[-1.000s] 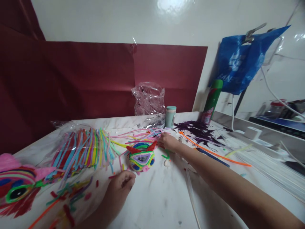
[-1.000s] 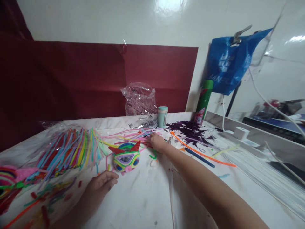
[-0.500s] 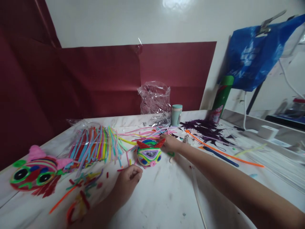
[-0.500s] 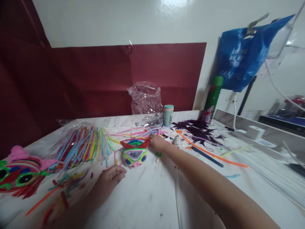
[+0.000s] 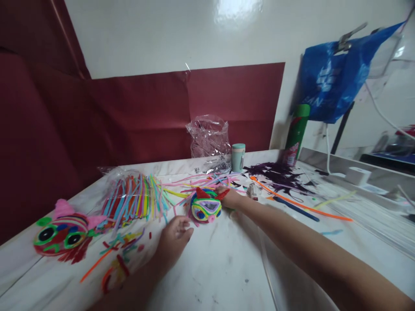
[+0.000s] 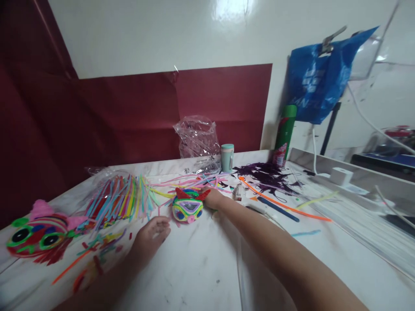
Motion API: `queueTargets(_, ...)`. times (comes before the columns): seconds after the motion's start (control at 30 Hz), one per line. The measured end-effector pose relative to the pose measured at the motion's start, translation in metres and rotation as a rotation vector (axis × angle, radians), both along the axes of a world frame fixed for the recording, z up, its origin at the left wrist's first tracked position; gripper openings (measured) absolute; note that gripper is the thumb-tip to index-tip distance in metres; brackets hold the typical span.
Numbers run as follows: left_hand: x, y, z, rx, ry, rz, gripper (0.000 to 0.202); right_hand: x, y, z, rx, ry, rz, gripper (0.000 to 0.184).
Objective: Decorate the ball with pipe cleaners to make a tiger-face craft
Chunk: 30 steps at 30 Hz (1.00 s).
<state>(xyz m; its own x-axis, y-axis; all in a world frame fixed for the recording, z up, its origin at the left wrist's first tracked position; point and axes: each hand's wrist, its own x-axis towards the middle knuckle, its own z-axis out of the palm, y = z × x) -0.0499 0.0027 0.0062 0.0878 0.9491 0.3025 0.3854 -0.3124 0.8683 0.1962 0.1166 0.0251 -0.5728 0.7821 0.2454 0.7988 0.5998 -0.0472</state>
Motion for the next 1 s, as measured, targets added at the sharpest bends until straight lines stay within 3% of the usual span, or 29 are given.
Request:
queueTargets(0.1,-0.001,0.003,0.014,0.251,0.057,0.031,0.042,0.003,-0.002,0.013,-0.006,0.021,-0.08,0.013)
queueTargets(0.2,0.011,0.013,0.025,0.325,0.102,-0.044,0.065,0.021,-0.003,0.039,0.012,0.059,-0.141,0.015)
queueTargets(0.27,0.024,0.022,0.027,0.292,0.079,-0.051,0.078,0.034,-0.004,0.058,0.038,0.101,-0.198,0.02)
queueTargets(0.37,0.043,0.037,0.024,0.132,-0.025,-0.102,0.075,0.049,-0.018,0.083,0.07,0.173,-0.286,0.021)
queueTargets(0.43,0.051,0.045,0.021,0.003,-0.119,-0.115,0.069,0.055,-0.037,0.091,0.087,0.223,-0.331,0.025)
queueTargets(0.5,0.054,0.051,0.019,-0.113,-0.21,-0.058,0.061,0.056,-0.063,0.088,0.09,0.273,-0.339,0.032)
queueTargets(0.57,0.053,0.055,0.019,-0.173,-0.275,0.012,0.053,0.052,-0.087,0.076,0.054,0.34,-0.261,0.031)
queueTargets(0.67,0.05,0.059,0.018,-0.155,-0.324,0.048,0.048,0.035,-0.111,0.052,0.024,0.223,-0.203,0.026)
queueTargets(0.83,0.051,0.057,0.016,-0.1,-0.369,0.047,0.045,0.001,-0.117,0.028,-0.034,0.11,-0.211,0.023)
queueTargets(1.0,0.051,0.053,0.01,-0.096,-0.385,0.045,0.042,-0.011,-0.117,0.023,-0.103,0.293,-0.248,0.017)
